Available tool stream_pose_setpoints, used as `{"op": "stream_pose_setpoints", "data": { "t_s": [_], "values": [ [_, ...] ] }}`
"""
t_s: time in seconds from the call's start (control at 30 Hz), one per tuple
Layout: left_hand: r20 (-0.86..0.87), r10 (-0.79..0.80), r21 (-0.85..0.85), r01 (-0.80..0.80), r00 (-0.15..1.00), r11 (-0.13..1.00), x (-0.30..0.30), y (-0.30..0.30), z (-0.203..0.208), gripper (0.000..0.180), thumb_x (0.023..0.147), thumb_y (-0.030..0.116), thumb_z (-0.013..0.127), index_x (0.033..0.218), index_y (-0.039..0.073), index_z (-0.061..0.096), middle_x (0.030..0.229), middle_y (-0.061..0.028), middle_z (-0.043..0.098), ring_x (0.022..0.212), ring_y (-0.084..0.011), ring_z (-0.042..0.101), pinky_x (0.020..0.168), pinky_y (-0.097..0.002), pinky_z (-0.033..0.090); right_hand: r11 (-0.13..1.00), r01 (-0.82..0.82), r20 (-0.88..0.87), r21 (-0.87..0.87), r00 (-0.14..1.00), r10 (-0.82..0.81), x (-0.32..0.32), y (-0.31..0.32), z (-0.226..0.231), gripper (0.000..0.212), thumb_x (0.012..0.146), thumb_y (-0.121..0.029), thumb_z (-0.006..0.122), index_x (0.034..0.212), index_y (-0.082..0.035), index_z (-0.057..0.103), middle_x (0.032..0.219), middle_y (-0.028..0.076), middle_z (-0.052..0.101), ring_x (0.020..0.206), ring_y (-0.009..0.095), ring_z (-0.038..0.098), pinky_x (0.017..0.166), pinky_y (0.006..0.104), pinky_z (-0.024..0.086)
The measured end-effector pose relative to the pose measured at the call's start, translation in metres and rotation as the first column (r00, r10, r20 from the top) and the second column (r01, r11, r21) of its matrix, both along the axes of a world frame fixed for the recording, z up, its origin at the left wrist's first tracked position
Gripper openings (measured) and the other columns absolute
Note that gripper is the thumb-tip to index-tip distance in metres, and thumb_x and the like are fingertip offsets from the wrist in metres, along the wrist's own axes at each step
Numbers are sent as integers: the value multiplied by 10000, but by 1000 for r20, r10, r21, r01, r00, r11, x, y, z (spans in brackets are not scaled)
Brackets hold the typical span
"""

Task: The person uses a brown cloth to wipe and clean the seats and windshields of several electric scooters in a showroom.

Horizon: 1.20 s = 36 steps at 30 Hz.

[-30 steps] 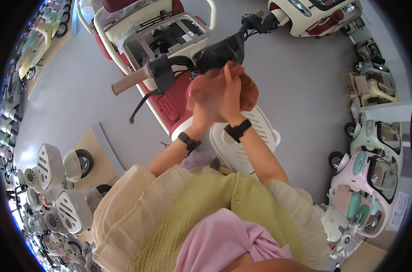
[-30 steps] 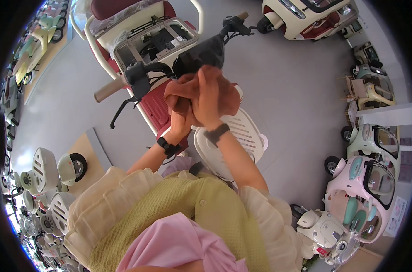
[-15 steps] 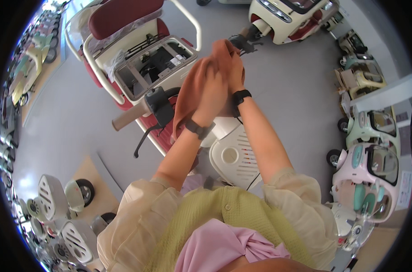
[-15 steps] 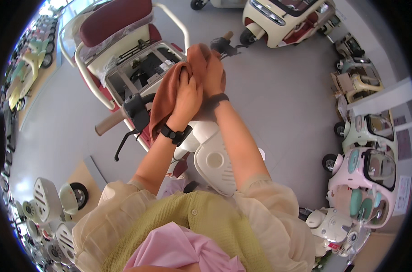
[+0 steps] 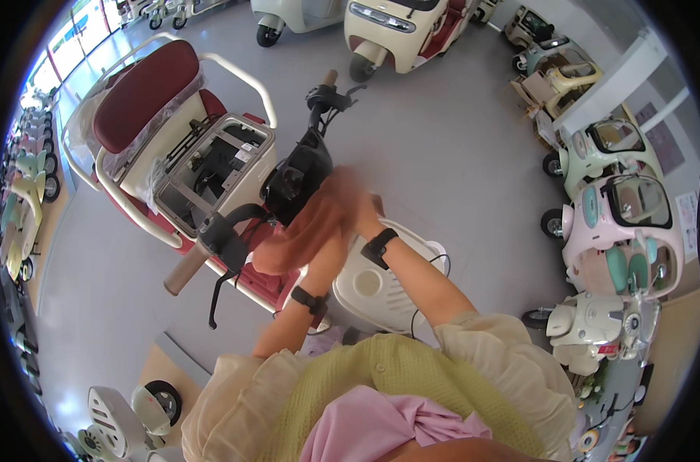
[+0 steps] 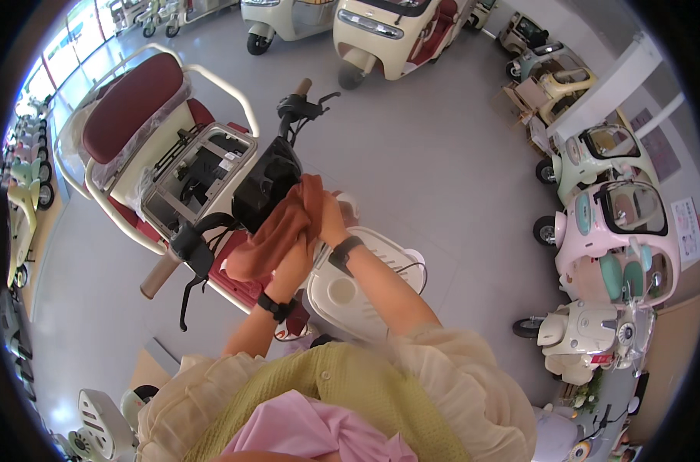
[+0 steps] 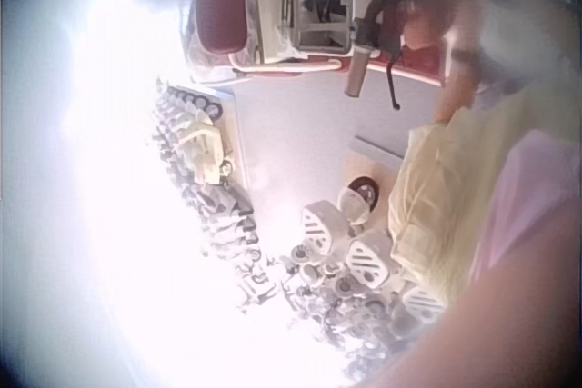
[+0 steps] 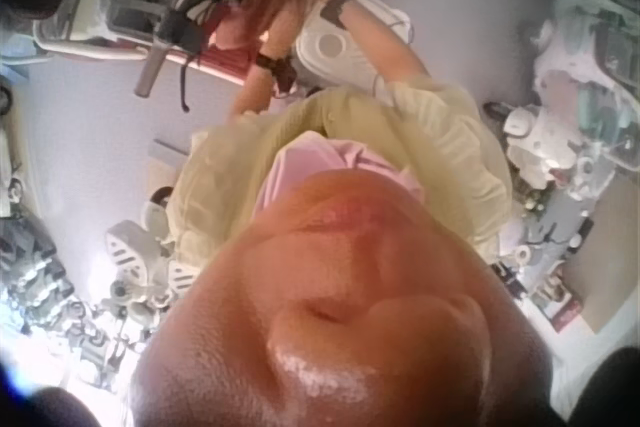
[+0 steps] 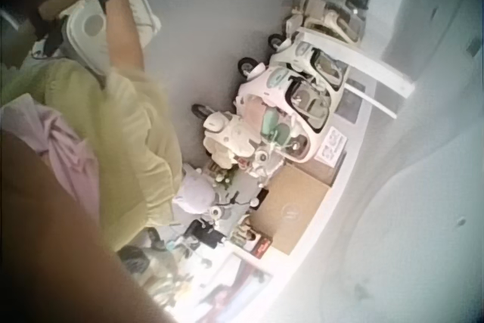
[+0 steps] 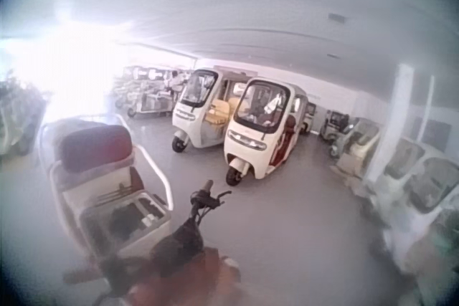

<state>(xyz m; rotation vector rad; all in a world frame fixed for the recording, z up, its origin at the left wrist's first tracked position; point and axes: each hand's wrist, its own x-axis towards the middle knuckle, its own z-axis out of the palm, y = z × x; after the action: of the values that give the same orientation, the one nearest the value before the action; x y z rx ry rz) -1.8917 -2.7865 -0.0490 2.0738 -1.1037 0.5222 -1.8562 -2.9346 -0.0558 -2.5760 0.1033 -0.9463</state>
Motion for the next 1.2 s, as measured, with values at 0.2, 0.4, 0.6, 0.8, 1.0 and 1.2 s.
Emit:
{"op": "stream_pose_setpoints", "data": {
  "t_s": [0.2,0.4,0.6,0.8,1.0,1.2],
  "values": [
    [-356,28,47,-12,934,999,-45,10,-45,228,878,151,519,992,-38,572,876,-253,590,779,-402,568,665,-445,465,995,12,-287,-98,957,-40,-38,7,2,165,837,-183,546,874,-24,571,872,79,567,835,203,563,719,304,444],
    [-421,-32,88,76,907,993,-83,43,-68,241,850,116,519,1056,3,573,981,-227,604,858,-385,578,725,-453,460,918,-391,162,-62,904,396,-132,15,8,273,703,-128,624,953,-45,552,902,128,560,848,301,536,758,362,431],
    [-466,-116,408,330,877,851,-174,25,-104,245,848,233,503,847,33,644,813,-191,623,738,-388,592,647,-461,488,885,-464,-335,24,830,445,-280,-38,-59,170,664,-149,640,782,-57,560,882,118,532,835,301,527,706,399,434],
    [-250,-329,611,412,911,676,-280,-21,-139,210,799,261,534,775,99,666,826,-76,605,895,-289,522,754,-403,467,926,-370,-508,67,786,351,-419,-83,-126,215,726,-171,623,907,-67,570,932,102,511,905,290,512,741,399,447],
    [-370,-240,554,421,897,719,-310,-67,-147,199,769,207,534,788,50,655,824,-139,607,842,-327,508,799,-411,406,919,-169,-487,355,806,337,-479,-100,-152,209,774,-163,581,930,-26,558,957,144,510,917,343,505,760,426,451],
    [-402,-204,580,421,892,697,-323,-88,-131,208,793,212,523,855,67,659,840,-152,620,867,-345,521,812,-436,399,870,-151,-398,470,843,362,-490,-113,-132,204,799,-184,560,919,-20,581,918,179,566,875,367,536,754,429,445]
  ]
}}
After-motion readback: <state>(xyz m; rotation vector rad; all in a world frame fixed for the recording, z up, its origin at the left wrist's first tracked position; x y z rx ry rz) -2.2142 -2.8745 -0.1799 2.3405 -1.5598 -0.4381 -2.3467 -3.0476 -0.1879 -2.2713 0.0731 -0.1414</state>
